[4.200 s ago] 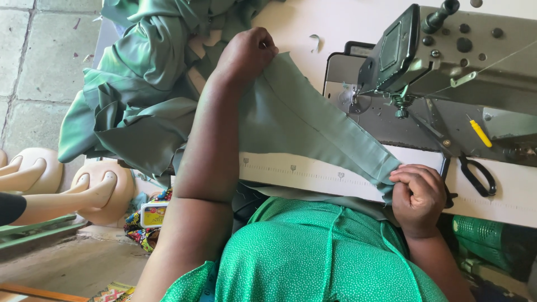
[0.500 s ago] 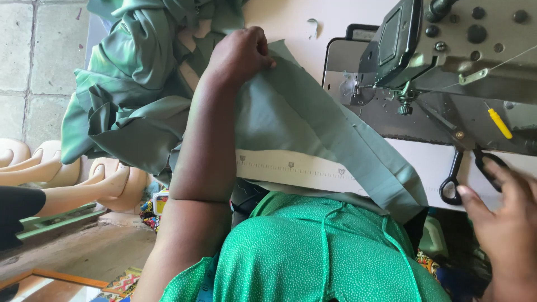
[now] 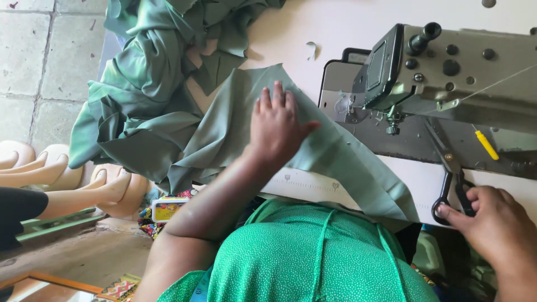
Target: The person aligns a piece of green fabric on a sewing machine table and uses scissors to trim the edges. They repeatedly adjust the fabric and cut along the seams to refine the shape.
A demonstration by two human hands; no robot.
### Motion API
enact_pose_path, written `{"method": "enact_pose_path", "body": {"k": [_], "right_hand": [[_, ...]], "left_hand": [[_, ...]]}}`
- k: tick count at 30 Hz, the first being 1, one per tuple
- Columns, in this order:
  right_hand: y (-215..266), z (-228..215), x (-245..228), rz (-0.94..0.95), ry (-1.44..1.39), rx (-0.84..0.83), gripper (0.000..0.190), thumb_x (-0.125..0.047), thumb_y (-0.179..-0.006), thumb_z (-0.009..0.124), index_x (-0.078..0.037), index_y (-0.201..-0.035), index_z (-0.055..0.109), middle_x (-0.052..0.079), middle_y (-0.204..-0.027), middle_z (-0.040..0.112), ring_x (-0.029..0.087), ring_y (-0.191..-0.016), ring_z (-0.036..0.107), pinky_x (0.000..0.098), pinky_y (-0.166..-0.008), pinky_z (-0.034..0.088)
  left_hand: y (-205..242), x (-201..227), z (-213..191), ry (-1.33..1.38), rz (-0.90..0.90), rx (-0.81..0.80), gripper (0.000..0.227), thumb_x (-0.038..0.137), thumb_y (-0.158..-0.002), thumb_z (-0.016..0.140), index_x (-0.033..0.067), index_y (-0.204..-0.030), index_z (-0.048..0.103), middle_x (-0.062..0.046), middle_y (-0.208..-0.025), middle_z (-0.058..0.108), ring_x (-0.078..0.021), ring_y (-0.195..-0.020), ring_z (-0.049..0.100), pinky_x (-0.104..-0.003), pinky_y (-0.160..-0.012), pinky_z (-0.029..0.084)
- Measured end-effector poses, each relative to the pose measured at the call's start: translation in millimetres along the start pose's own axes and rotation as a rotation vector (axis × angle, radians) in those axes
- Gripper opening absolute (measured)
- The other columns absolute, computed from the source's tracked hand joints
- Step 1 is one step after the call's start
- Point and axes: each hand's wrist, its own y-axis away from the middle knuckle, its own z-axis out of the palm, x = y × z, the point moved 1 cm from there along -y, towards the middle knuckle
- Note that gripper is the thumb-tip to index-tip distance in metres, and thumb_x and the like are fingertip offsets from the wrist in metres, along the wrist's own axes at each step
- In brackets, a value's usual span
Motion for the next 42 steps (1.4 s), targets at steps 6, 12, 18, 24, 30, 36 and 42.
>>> {"method": "enact_pose_path", "body": {"k": [6, 12, 18, 24, 30, 36, 42], "right_hand": [[2, -7, -3, 0.065, -1.145, -0.486, 0.042, 0.009, -0.089, 0.067, 0.01, -0.132, 0.069, 0.024, -0.12, 0.069, 0.036, -0.105, 0.063, 0.0407, -0.096, 0.043], [58, -26, -54, -0.121, -0.713, -0.302, 0.04, -0.019, -0.075, 0.091, -0.013, -0.113, 0.081, 0.004, -0.087, 0.083, 0.015, -0.078, 0.068, 0.0261, -0.074, 0.047], [63, -38, -67, -0.137, -0.327, -0.245, 0.048, -0.048, -0.072, 0.087, -0.025, -0.112, 0.074, -0.004, -0.096, 0.076, 0.017, -0.087, 0.071, 0.0325, -0.078, 0.052], [58, -30, -67, -0.188, -0.402, -0.25, 0.048, -0.045, -0.069, 0.09, -0.022, -0.108, 0.074, -0.003, -0.091, 0.075, 0.016, -0.084, 0.069, 0.0304, -0.078, 0.051], [49, -24, -90, -0.318, -0.437, -0.175, 0.074, -0.049, -0.064, 0.092, -0.015, -0.124, 0.066, 0.006, -0.111, 0.074, 0.023, -0.098, 0.071, 0.0356, -0.086, 0.053], [53, -42, -122, -0.306, -0.437, -0.192, 0.063, -0.051, -0.066, 0.091, -0.017, -0.112, 0.066, 0.003, -0.106, 0.074, 0.024, -0.093, 0.068, 0.0374, -0.082, 0.049], [54, -42, -123, -0.299, -0.505, -0.208, 0.064, -0.06, -0.066, 0.089, -0.018, -0.111, 0.072, 0.008, -0.09, 0.072, 0.029, -0.102, 0.073, 0.045, -0.09, 0.056]], "left_hand": [[16, 13, 23, -0.119, -0.06, 0.03, 0.132, 0.1, -0.077, 0.043, -0.0007, -0.16, 0.024, -0.023, -0.169, 0.013, -0.0465, -0.155, 0.012, -0.073, -0.117, 0.017], [22, 9, 13, -0.038, -0.022, 0.03, 0.135, 0.1, -0.075, 0.046, -0.0015, -0.16, 0.022, -0.022, -0.17, 0.013, -0.0454, -0.156, 0.01, -0.077, -0.115, 0.012], [24, 14, 0, 0.025, -0.064, -0.062, 0.145, 0.103, -0.069, 0.049, -0.001, -0.163, 0.01, -0.02, -0.171, -0.002, -0.0428, -0.157, -0.006, -0.08, -0.113, -0.001], [25, 17, -9, 0.017, -0.083, -0.118, 0.146, 0.102, -0.069, 0.049, 0.0, -0.163, 0.006, -0.019, -0.171, -0.005, -0.0413, -0.156, -0.009, -0.079, -0.113, -0.004], [26, 17, -1, -0.007, -0.066, -0.08, 0.145, 0.103, -0.069, 0.048, -0.0009, -0.163, 0.007, -0.021, -0.171, -0.005, -0.0431, -0.156, -0.007, -0.08, -0.113, -0.003], [26, 16, -3, 0.031, -0.087, -0.09, 0.146, 0.101, -0.068, 0.053, 0.001, -0.163, 0.006, -0.019, -0.171, -0.005, -0.0409, -0.157, -0.008, -0.078, -0.113, -0.005], [31, 23, -38, 0.086, -0.082, -0.21, 0.14, 0.093, -0.07, 0.061, -0.0001, -0.164, 0.015, -0.023, -0.172, 0.005, -0.0463, -0.157, 0.004, -0.084, -0.111, 0.004]]}}
